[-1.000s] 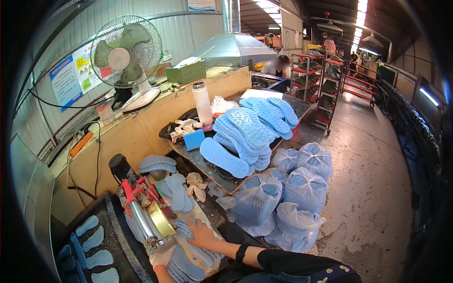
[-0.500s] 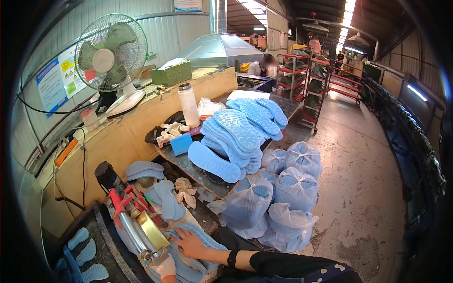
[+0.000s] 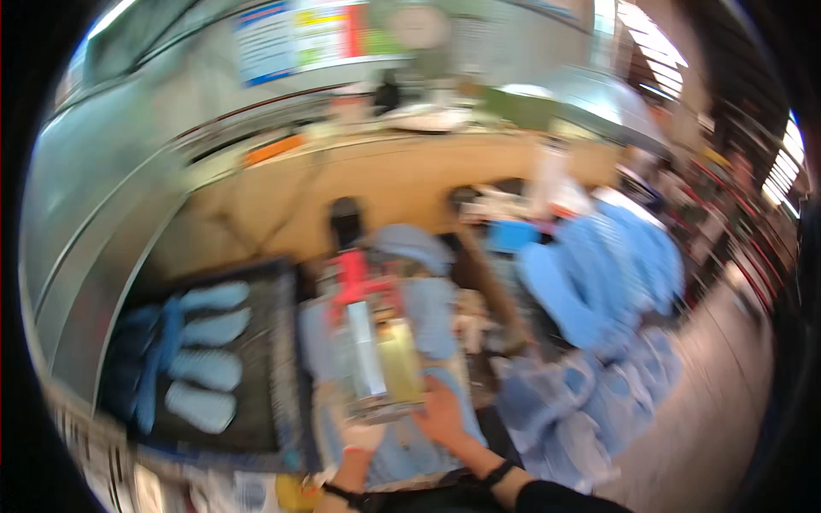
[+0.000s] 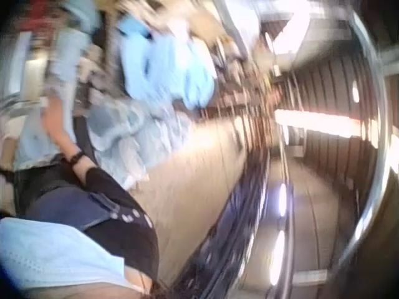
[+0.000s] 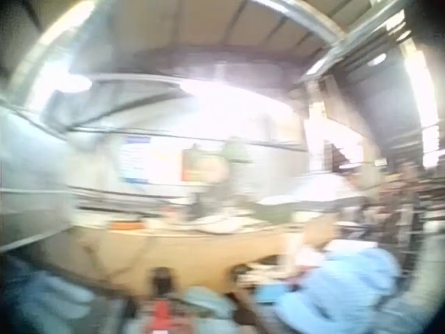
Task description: Processing blue shoe soles through a roller machine and stacking them at a workstation.
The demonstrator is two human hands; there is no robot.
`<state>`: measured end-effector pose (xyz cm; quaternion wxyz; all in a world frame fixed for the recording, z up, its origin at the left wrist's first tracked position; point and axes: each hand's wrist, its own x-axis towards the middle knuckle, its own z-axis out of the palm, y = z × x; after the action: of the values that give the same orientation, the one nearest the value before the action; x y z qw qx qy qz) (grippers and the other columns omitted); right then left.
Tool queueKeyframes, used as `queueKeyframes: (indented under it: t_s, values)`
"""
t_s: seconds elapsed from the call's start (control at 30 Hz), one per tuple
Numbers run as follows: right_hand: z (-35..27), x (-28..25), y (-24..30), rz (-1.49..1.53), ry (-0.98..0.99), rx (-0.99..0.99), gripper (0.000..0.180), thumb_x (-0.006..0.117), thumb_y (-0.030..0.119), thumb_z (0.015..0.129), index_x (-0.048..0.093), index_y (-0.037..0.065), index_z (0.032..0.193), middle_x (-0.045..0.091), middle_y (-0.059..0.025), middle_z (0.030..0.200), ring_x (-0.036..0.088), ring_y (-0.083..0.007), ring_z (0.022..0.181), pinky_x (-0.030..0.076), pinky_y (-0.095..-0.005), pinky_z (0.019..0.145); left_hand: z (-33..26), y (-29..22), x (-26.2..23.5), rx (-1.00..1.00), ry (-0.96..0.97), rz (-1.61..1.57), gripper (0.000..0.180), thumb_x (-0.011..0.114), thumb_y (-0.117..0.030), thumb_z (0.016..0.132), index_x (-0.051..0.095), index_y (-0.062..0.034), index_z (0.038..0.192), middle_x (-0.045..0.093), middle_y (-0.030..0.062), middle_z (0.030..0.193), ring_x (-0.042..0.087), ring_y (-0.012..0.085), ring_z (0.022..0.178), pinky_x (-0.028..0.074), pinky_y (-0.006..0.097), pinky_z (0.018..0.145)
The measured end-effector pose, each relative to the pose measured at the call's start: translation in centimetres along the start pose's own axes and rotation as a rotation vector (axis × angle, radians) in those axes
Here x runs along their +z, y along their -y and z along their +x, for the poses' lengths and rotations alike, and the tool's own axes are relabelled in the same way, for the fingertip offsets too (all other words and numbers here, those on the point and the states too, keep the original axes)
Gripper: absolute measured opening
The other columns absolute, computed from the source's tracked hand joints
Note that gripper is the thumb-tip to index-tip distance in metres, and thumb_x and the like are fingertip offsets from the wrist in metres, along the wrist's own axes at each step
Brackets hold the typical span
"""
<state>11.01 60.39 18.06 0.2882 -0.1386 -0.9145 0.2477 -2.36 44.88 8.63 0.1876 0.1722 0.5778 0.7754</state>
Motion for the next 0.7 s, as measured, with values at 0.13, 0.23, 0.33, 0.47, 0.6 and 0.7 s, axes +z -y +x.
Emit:
queueKeyframes:
  t_s: [0.13,0.23,0.33,0.47,0.6,0.7]
  values:
    - [-0.6,-1.2,-1.0,-0.117,0.127,0.019,0.061,0.071,0.023,0.073,0.052,0.002,0.128,0.048,-0.0232,0.135,0.046,-0.0419,0.123,0.037,-0.0505,0.102,0.6,-4.8,4.3,0.471,-0.193,1.198,0.050,0.055,-0.043,0.083,0.060,-0.0087,0.119,0.056,0.0179,0.116,0.051,0.0360,0.105,0.036,0.053,0.097]
    - [-0.6,-1.5,-1.1,-0.116,0.031,0.031,0.060,0.071,0.025,0.073,0.053,0.004,0.127,0.048,-0.0226,0.134,0.045,-0.0421,0.123,0.035,-0.0509,0.101,-1.2,-12.7,6.5,0.539,-0.108,1.516,0.051,0.057,-0.038,0.077,0.059,-0.0028,0.115,0.054,0.0197,0.108,0.049,0.0377,0.101,0.036,0.051,0.091]
    - [-0.7,-0.4,-1.6,-0.132,0.122,0.035,0.061,0.070,0.027,0.073,0.053,0.006,0.127,0.048,-0.0215,0.134,0.043,-0.0408,0.125,0.034,-0.0508,0.102,-1.1,-12.9,5.5,0.569,-0.142,1.495,0.051,0.058,-0.037,0.076,0.059,-0.0008,0.112,0.053,0.0171,0.104,0.048,0.0351,0.098,0.035,0.049,0.085]
    - [-0.2,-0.6,-0.9,-0.122,0.138,0.068,0.060,0.070,0.027,0.073,0.053,0.006,0.127,0.047,-0.0206,0.135,0.042,-0.0400,0.127,0.033,-0.0501,0.103,-0.8,-12.3,5.3,0.542,-0.126,1.482,0.048,0.058,-0.037,0.075,0.061,-0.0030,0.109,0.051,0.0155,0.099,0.047,0.0344,0.095,0.036,0.049,0.085]
    - [-0.4,-0.6,-1.4,-0.127,0.114,0.037,0.060,0.070,0.026,0.073,0.054,0.007,0.127,0.047,-0.0198,0.135,0.041,-0.0394,0.128,0.033,-0.0498,0.103,-0.6,-11.8,5.8,0.426,-0.139,1.514,0.046,0.059,-0.044,0.077,0.063,-0.0095,0.108,0.059,0.0094,0.109,0.046,0.0293,0.100,0.031,0.042,0.089]
    - [-0.5,-0.8,-1.4,-0.133,0.128,0.047,0.059,0.070,0.026,0.074,0.054,0.007,0.127,0.047,-0.0196,0.135,0.041,-0.0395,0.128,0.033,-0.0499,0.103,-0.6,-12.3,6.1,0.429,-0.141,1.484,0.048,0.058,-0.044,0.078,0.062,-0.0092,0.111,0.059,0.0092,0.109,0.046,0.0290,0.102,0.030,0.042,0.091]
